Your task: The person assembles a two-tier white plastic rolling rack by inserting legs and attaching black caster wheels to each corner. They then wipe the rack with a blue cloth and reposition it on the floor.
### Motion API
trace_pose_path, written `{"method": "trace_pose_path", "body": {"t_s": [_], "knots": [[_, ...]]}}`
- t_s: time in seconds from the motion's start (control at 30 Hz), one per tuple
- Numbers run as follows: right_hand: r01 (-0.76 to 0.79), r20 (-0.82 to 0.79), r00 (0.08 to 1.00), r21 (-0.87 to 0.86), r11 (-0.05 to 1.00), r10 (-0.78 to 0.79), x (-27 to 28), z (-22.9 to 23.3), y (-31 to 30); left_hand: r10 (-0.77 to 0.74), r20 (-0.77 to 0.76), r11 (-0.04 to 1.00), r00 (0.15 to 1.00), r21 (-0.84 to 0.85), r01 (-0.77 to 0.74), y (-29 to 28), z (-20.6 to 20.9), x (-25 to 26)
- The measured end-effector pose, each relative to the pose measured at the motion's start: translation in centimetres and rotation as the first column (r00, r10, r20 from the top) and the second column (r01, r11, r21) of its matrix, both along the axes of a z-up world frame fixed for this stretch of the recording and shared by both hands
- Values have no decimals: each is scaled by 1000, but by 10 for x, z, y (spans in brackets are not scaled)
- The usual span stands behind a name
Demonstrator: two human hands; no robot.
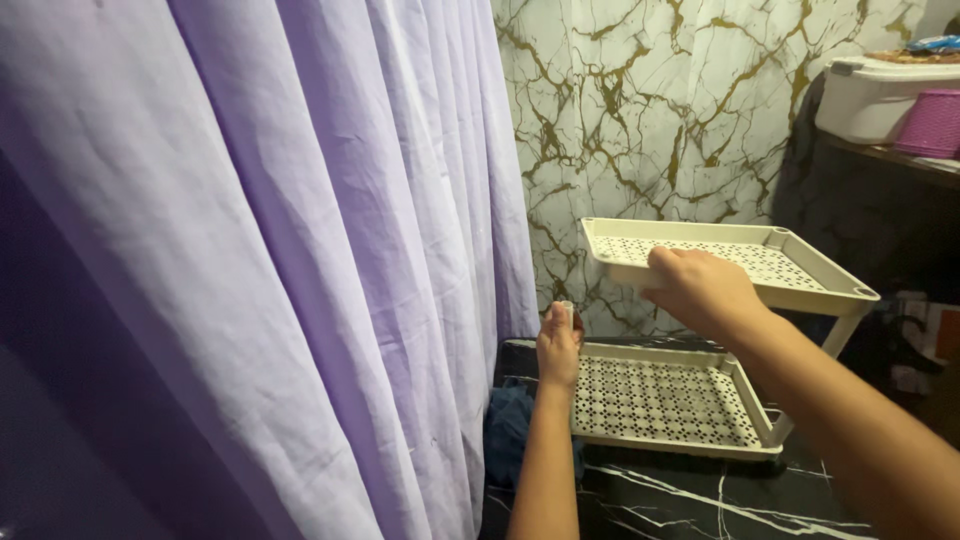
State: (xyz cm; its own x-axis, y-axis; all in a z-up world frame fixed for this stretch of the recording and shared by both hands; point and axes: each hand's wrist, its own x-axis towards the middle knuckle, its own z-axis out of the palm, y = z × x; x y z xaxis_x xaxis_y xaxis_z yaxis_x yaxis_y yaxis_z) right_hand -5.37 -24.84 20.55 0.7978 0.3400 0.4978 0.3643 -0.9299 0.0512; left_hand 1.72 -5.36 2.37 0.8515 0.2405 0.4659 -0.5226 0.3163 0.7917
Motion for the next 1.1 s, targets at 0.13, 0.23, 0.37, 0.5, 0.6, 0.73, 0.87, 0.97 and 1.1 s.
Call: {"method": "trace_pose_path", "body": {"t_s": [0.13, 0.23, 0.37, 0.5, 0.6, 0.73, 0.87, 0.97, 1.1], "knots": [[154, -137, 970, -293, 944, -201, 1, 9, -37, 10, 53, 1000, 999, 9, -10, 1, -6, 8], [346, -227, 840, -477, 808, -493, -1, 16, -91, 93, 69, 993, 993, 60, -97, -1, -12, 15], [334, -374, 830, -260, 906, -413, -2, 16, -130, 230, 211, 939, 950, 209, -273, -5, -11, 9], [324, -226, 889, -303, 896, -398, -4, 0, -101, 642, 404, 541, 652, 364, -758, -19, 3, -21], [265, -97, 951, -222, 938, -292, -8, -13, -63, 489, 284, 633, 825, 534, -560, -41, 18, -42], [171, -152, 973, -25, 985, -173, -9, -3, -19, 38, 280, 815, 959, 547, -192, -73, 27, -72], [72, -258, 966, 180, 981, -24, -11, 9, 9, -76, -70, 923, 995, 372, 96, -87, 31, -72], [37, -316, 949, 160, 986, 16, -18, 8, 12, -135, -88, 973, 987, 177, 149, -82, 24, -62], [-209, 173, 952, -232, 950, 252, -21, -4, 3, 57, 63, 973, 996, 222, -70, -69, 14, -46]]}}
